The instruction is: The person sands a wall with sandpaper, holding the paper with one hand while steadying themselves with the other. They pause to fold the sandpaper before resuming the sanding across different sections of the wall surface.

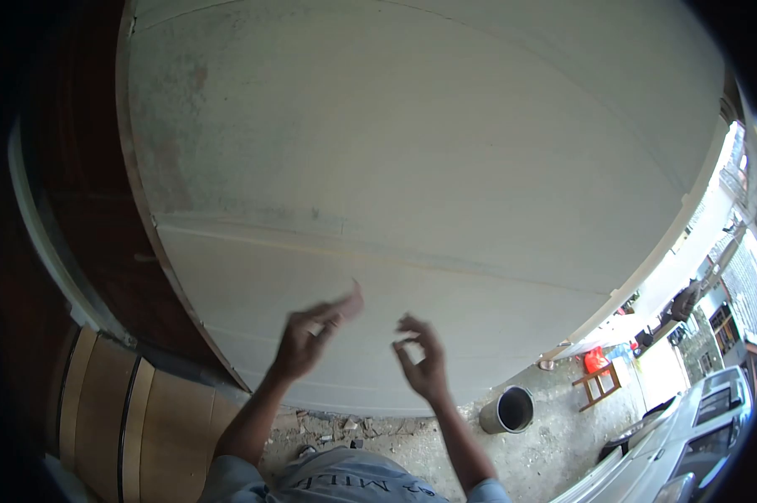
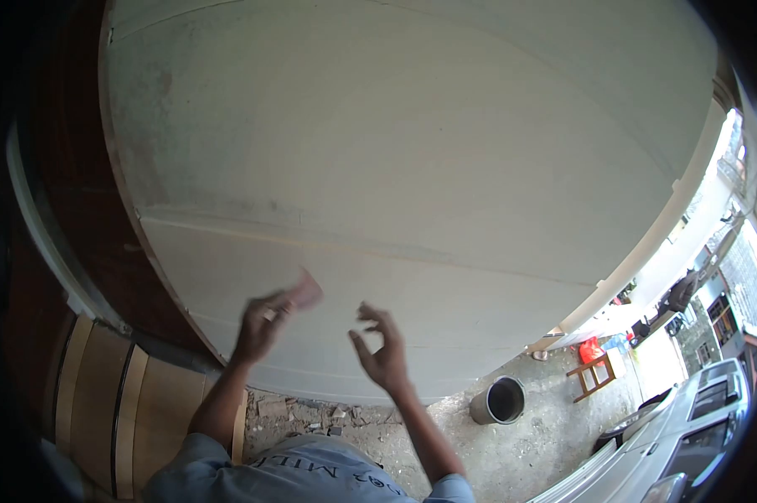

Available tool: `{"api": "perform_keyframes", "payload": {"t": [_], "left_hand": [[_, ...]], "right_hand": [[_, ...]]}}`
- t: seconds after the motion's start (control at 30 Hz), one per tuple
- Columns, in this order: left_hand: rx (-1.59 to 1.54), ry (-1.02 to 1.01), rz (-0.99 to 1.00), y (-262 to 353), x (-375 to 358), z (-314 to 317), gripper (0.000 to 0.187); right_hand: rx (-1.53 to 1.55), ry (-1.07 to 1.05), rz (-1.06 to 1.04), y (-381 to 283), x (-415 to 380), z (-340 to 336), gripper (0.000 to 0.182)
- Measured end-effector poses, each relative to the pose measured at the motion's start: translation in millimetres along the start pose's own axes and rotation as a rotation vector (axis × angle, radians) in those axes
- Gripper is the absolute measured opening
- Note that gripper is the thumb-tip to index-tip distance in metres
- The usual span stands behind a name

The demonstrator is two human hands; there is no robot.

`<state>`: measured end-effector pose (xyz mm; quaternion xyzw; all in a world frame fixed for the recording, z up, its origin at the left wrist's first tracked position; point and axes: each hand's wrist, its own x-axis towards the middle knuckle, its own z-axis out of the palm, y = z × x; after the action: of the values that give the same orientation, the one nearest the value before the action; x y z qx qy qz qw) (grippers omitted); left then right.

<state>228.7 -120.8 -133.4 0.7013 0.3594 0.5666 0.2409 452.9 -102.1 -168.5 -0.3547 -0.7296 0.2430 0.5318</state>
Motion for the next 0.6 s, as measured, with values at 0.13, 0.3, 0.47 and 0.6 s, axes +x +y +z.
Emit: {"api": "perform_keyframes", "payload": {"t": [0.13,0.3,0.47,0.6], "left_hand": [[0.398,0.555,0.608,19.0,79.5,-66.6,0.030],[1.103,0.822,0.814,38.3,166.5,-133.3,0.033],[1.206,0.854,0.728,33.1,204.8,-119.4,0.039],[1.110,0.931,0.729,26.0,216.4,-107.5,0.040]], "right_hand": [[-0.444,0.307,-0.468,-41.4,87.1,-66.2,0.040],[-0.996,0.456,-0.982,-100.4,208.1,-122.7,0.035],[-1.140,0.702,-1.083,-130.9,295.2,-162.2,0.051],[-1.104,0.795,-0.964,-128.4,309.2,-159.3,0.058]]}}
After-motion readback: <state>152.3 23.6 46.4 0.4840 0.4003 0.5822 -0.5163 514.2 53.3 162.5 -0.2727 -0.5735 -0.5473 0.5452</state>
